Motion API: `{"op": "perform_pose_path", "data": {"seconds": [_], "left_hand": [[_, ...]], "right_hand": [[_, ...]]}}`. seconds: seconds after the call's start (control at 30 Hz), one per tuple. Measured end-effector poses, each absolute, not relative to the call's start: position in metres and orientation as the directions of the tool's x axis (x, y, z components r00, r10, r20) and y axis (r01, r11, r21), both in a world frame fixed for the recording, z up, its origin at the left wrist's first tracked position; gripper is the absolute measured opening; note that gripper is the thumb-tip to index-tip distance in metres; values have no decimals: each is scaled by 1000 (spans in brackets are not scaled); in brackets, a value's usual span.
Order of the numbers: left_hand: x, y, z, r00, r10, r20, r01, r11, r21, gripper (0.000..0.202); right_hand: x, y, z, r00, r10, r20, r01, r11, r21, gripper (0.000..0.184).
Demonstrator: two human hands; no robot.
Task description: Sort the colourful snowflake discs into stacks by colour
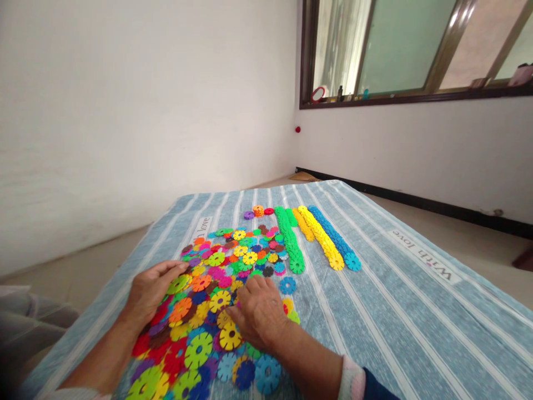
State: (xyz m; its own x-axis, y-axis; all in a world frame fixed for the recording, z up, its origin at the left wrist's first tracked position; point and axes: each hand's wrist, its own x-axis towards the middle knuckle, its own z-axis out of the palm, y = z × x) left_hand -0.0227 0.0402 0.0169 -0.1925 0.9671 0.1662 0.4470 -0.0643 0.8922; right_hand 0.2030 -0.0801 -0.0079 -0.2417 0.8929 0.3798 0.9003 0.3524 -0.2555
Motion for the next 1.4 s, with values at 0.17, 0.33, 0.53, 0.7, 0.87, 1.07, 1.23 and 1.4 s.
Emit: {"op": "perform_pose_path", "data": {"seconds": [0.17,0.33,0.53,0.7,0.87,1.07,1.23,1.4], "left_hand": [[-22,39,19,-202,969,143,455,-37,890,29],[-23,40,18,-195,970,143,469,-36,883,28],[-24,39,16,-161,968,193,474,-95,875,30],[-23,39,13,-169,970,175,444,-84,892,31],[-21,37,13,-167,973,161,428,-76,901,31],[-21,36,15,-168,968,185,447,-92,890,30],[-21,36,15,-161,968,190,458,-97,884,32],[-20,34,14,-161,969,185,433,-99,896,32]], "right_hand": [[202,-81,-9,-259,877,405,893,378,-245,21],[203,-82,-9,-280,868,410,886,398,-237,21],[195,-90,-11,-344,835,428,835,481,-267,20],[192,-95,-8,-423,788,447,778,569,-266,18],[195,-95,-7,-466,746,476,738,625,-256,25],[203,-88,-7,-384,756,530,798,561,-221,25],[224,-74,-2,-181,841,509,947,289,-142,17],[243,-58,5,-43,902,430,994,84,-75,15]]}}
